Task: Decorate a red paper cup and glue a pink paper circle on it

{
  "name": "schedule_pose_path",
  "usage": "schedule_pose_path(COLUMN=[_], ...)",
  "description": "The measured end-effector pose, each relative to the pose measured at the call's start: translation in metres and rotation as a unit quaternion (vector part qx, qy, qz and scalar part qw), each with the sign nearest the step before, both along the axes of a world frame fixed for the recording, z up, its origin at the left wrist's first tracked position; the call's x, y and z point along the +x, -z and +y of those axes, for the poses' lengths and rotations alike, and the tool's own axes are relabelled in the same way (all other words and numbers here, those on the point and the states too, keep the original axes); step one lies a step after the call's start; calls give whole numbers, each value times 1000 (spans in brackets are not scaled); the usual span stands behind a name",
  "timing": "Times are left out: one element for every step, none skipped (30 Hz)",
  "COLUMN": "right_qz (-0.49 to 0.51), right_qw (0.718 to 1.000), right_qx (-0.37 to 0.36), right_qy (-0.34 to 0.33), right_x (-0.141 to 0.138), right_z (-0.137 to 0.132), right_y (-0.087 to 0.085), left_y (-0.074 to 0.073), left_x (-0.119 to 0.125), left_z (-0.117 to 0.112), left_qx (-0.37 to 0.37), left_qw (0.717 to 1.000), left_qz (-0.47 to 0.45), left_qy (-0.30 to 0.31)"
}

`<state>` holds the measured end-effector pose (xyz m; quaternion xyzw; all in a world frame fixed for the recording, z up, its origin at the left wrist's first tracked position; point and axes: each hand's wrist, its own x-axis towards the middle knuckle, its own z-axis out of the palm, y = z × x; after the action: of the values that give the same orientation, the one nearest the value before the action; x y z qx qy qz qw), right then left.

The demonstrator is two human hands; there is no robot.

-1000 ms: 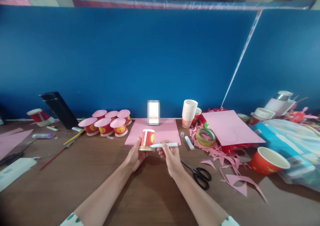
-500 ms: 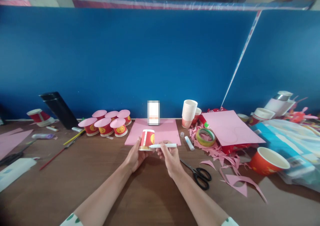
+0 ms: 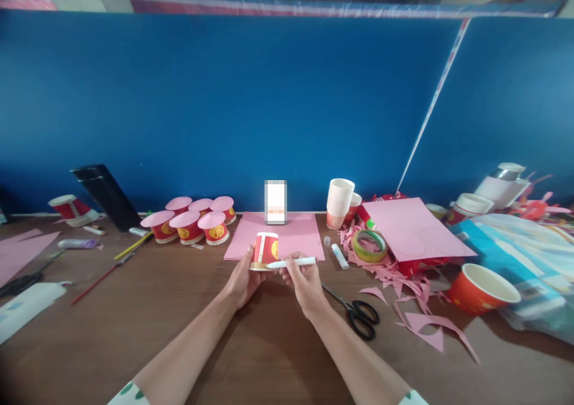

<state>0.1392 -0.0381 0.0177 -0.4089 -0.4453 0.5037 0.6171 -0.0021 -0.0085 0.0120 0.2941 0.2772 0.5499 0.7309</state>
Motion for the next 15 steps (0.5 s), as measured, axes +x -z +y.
schedule_pose_path(right_qz=[-1,-1,2,5,8,10,10,9,7,6,6,8,11,14,18], right_qw=[1000,1000,1000,1000,1000,1000,1000,1000,1000,1000,1000,1000,1000,1000,1000], right_qx=[-1,-1,2,6,11,16,18,18,16,12,8,4,0,-2,-1], right_qy=[-1,-3,-2,0,4,7,9,10,8,6,3,1,-1,-3,-5], right_x=[0,0,0,0,0,0,0,1,1,1,1,1,2,2,2], right_z=[0,0,0,0,0,1,1,1,1,1,1,1,1,1,1], right_y=[0,0,0,1,1,2,2,2,3,3,3,3,3,3,3], left_y=[0,0,1,1,1,1,1,2,2,2,3,3,3,2,2], left_x=[0,0,0,0,0,0,0,0,0,0,0,0,0,0,0], left_z=[0,0,0,0,1,1,1,1,1,2,2,2,2,1,1], left_qx=[1,1,1,1,1,1,1,3,5,6,7,7,6,5,4], left_qw=[1000,1000,1000,1000,1000,1000,1000,1000,1000,1000,1000,1000,1000,1000,1000], left_qz=[0,0,2,3,5,6,7,8,8,7,5,5,4,5,6], left_qy=[-1,-2,-3,-4,-4,-4,-5,-5,-6,-6,-7,-6,-6,-6,-5])
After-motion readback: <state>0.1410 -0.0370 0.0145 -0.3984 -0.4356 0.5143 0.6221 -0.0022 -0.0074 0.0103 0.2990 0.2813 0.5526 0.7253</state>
